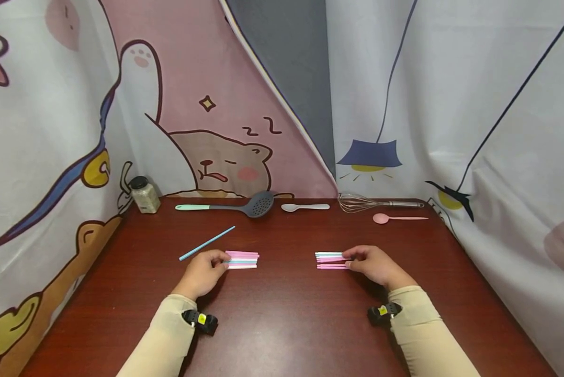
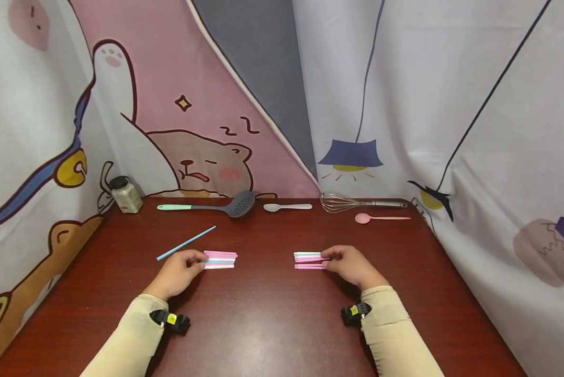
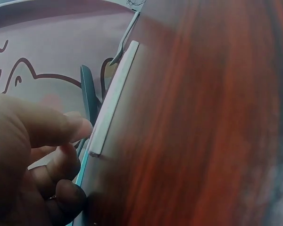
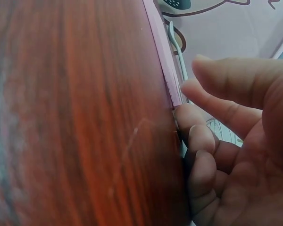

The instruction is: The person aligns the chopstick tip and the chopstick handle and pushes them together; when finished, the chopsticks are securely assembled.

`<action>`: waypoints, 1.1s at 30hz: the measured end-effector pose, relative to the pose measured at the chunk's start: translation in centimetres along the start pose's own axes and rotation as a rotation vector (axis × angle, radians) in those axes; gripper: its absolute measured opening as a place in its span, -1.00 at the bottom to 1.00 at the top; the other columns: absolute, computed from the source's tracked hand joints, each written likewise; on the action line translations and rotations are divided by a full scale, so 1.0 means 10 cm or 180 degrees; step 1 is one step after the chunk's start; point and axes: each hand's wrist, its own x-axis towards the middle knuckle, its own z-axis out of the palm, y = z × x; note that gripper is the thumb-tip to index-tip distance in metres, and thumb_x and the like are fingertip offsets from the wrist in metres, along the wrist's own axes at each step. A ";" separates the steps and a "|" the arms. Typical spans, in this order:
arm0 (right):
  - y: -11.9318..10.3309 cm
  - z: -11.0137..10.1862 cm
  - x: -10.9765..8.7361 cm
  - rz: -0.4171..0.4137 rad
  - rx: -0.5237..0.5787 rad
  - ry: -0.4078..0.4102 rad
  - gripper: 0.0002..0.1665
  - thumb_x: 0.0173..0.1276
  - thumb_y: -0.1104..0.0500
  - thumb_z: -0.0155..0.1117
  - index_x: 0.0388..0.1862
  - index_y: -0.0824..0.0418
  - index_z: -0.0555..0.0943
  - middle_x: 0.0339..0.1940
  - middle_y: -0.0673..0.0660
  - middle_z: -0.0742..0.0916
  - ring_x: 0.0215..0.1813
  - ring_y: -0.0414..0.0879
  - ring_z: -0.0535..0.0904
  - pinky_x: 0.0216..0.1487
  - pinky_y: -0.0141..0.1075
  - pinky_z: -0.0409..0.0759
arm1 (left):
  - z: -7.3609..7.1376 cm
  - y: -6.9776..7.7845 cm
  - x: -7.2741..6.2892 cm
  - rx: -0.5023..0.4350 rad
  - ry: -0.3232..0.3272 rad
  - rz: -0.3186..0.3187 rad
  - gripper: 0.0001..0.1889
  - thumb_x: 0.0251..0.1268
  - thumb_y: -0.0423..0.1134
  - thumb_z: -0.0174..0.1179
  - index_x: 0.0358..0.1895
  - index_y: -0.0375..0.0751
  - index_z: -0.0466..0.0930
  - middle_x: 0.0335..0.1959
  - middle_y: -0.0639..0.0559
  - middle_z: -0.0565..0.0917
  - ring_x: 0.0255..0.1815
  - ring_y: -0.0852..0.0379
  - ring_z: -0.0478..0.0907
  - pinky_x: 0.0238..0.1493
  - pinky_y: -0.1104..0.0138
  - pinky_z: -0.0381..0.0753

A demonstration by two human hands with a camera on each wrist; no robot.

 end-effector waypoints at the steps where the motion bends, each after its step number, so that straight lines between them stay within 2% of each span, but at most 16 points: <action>1: 0.00 0.00 0.00 -0.0002 -0.0009 -0.0003 -0.67 0.37 0.21 0.48 0.08 0.27 0.75 -0.27 0.11 0.68 -0.20 -0.03 0.51 -0.17 -0.18 0.47 | 0.00 0.00 0.00 0.0027 -0.0007 -0.0011 -0.84 0.39 -0.37 0.32 -0.04 -0.15 0.78 -0.35 0.04 0.66 -0.36 0.15 0.47 -0.24 0.24 0.47; 11: -0.02 0.01 0.00 0.0014 -0.0057 -0.0009 -0.65 0.37 0.19 0.49 0.10 0.26 0.74 -0.33 0.11 0.64 -0.24 -0.04 0.48 -0.22 -0.19 0.44 | -0.01 0.02 -0.01 0.0135 -0.0032 -0.0047 -0.85 0.39 -0.32 0.34 -0.04 -0.10 0.78 -0.44 0.09 0.58 -0.39 0.16 0.46 -0.25 0.24 0.44; 24: -0.02 0.01 0.00 0.0066 0.0022 -0.0003 -0.62 0.37 0.20 0.49 0.14 0.26 0.72 -0.40 0.10 0.58 -0.30 -0.04 0.46 -0.31 -0.22 0.42 | -0.01 0.01 0.00 0.0084 -0.0072 -0.0085 -0.86 0.40 -0.31 0.34 -0.05 -0.10 0.74 -0.42 0.08 0.52 -0.38 0.14 0.43 -0.26 0.22 0.40; 33: -0.05 0.01 -0.02 0.0086 -0.0024 0.0006 -0.68 0.37 0.20 0.48 0.06 0.25 0.73 -0.38 0.11 0.60 -0.28 -0.02 0.47 -0.26 -0.18 0.41 | -0.01 0.01 0.00 0.0108 -0.0085 -0.0097 -0.88 0.39 -0.31 0.34 -0.08 -0.08 0.74 -0.42 0.08 0.52 -0.38 0.14 0.43 -0.25 0.22 0.40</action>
